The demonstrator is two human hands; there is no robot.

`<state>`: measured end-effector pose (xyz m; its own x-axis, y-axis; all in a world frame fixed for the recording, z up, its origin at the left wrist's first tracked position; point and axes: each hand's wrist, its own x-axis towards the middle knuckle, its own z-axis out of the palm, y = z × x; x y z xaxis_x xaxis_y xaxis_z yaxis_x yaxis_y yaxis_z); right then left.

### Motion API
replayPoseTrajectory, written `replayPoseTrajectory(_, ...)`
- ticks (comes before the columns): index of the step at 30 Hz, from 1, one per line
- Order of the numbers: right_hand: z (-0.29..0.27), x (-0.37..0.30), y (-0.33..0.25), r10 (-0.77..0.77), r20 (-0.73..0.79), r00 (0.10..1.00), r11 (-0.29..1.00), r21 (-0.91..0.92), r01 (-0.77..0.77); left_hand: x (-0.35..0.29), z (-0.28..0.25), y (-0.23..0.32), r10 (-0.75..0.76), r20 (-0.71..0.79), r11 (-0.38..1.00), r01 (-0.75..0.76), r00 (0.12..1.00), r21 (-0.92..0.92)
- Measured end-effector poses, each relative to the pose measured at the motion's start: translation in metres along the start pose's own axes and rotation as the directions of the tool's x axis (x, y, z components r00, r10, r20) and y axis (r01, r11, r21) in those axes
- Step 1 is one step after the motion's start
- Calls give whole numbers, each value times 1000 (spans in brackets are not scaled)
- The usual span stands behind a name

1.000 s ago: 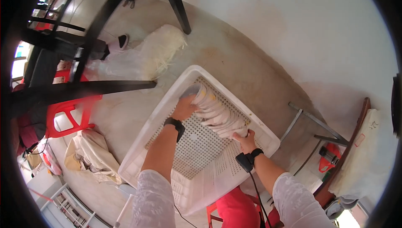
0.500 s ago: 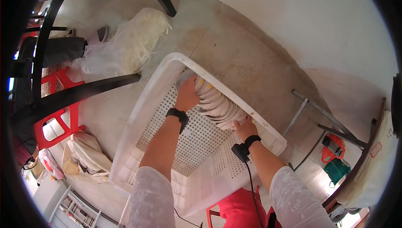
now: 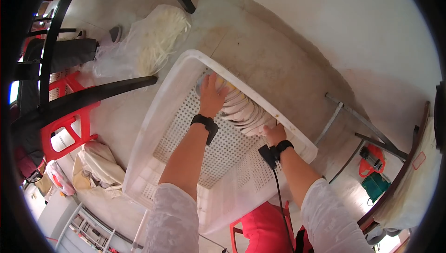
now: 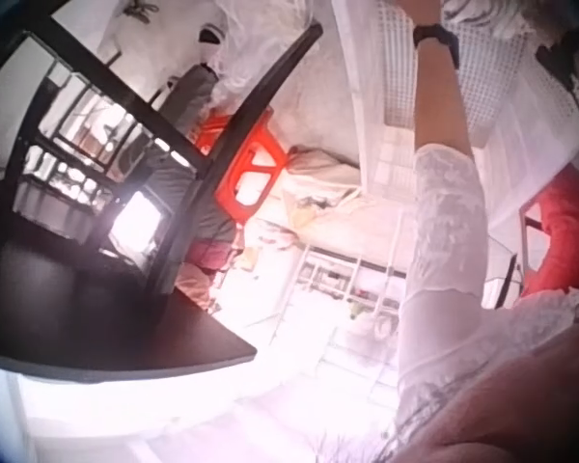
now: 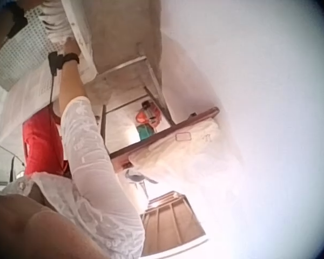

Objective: Lacing shoes and organizing them into a bin in a workshop setting.

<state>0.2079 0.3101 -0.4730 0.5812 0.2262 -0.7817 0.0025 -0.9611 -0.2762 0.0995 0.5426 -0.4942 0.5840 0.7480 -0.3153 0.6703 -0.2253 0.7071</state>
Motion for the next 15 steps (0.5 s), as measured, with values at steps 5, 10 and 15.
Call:
replayPoseTrajectory(5, -19, -45, -34, 64, 58, 996, 990, -132, -56, -115, -32, 15, -79, -340, 997, 77, 937, -19)
replayPoseTrajectory(10, -56, -105, -82, -141, 259, 956, 837, -485, 255, -322, -71, 105, -321, -56, 905, 289, 945, -313)
replayPoseTrajectory(15, -109, -163, -123, -526, 387, 757, 801, -73, 594, -441, -100, 189, -474, 160, 744, 490, 866, -453)
